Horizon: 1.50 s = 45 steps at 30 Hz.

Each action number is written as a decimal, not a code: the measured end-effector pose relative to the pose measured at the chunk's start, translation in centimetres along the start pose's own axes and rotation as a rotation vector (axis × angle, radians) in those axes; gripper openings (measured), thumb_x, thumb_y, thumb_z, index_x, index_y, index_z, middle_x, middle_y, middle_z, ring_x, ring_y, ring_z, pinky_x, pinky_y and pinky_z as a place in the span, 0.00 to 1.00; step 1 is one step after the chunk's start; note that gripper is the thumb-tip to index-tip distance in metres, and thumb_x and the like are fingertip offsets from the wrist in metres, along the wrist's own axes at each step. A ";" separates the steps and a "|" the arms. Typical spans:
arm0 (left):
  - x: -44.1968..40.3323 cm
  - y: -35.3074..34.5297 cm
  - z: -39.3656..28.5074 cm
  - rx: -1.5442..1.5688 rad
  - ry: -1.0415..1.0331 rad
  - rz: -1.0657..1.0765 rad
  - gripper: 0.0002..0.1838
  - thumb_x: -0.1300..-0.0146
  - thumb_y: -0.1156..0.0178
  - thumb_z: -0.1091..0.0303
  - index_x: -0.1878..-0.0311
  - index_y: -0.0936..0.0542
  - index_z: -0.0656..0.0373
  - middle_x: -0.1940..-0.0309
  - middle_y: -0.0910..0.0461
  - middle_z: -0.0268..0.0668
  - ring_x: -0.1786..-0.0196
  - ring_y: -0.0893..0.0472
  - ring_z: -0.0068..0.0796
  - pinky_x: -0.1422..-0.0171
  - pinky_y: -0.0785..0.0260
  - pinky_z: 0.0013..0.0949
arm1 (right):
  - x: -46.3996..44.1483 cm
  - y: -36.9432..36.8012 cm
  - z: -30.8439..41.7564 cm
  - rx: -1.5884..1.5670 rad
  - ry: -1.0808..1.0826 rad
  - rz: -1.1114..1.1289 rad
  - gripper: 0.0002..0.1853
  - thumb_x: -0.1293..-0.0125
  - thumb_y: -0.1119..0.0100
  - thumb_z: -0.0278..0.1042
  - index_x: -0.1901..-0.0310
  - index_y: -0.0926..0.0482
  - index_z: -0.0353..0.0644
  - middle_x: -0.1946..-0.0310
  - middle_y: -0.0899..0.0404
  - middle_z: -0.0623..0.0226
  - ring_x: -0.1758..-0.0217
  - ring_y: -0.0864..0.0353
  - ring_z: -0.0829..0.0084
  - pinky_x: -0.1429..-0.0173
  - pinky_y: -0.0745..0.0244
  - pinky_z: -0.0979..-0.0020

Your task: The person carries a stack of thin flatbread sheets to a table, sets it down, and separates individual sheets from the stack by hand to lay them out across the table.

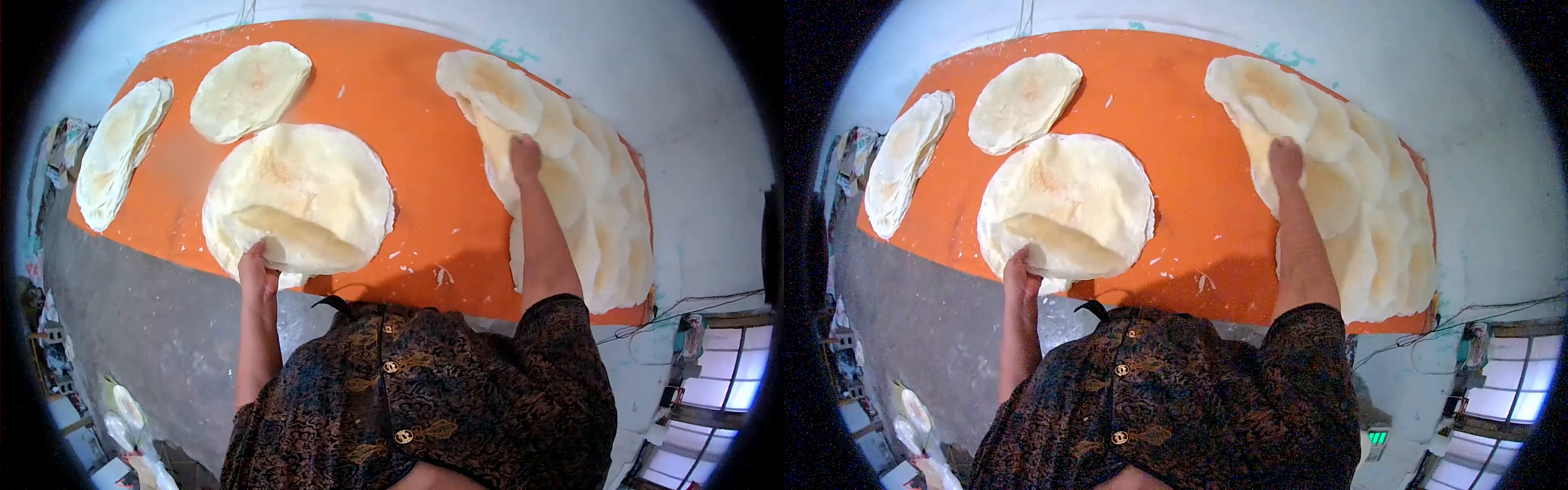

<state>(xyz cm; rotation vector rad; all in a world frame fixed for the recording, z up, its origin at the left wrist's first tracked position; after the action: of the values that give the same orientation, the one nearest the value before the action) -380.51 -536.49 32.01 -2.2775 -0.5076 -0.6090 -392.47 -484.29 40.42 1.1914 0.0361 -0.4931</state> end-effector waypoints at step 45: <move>-2.4 9.5 -2.9 -0.240 0.047 -0.094 0.16 0.43 0.47 0.63 0.54 0.30 0.63 0.63 0.25 0.39 0.66 0.25 0.32 0.69 0.34 0.33 | 25.9 3.8 -14.0 0.078 -0.705 -0.477 0.26 0.49 0.43 0.35 0.48 0.36 0.35 0.61 0.27 0.54 0.57 0.26 0.57 0.55 0.29 0.58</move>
<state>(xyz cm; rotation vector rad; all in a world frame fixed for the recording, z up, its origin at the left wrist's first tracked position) -378.38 -545.35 27.43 -2.4680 -0.5459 -0.8061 -364.69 -479.73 31.09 1.0254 -0.3126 -1.3227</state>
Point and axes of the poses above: each hand's wrist, its own x-axis away from the middle knuckle, its own y-axis out of the back of the hand, z = x × y, the point moved 1 cm from there along -x, towards the middle knuckle
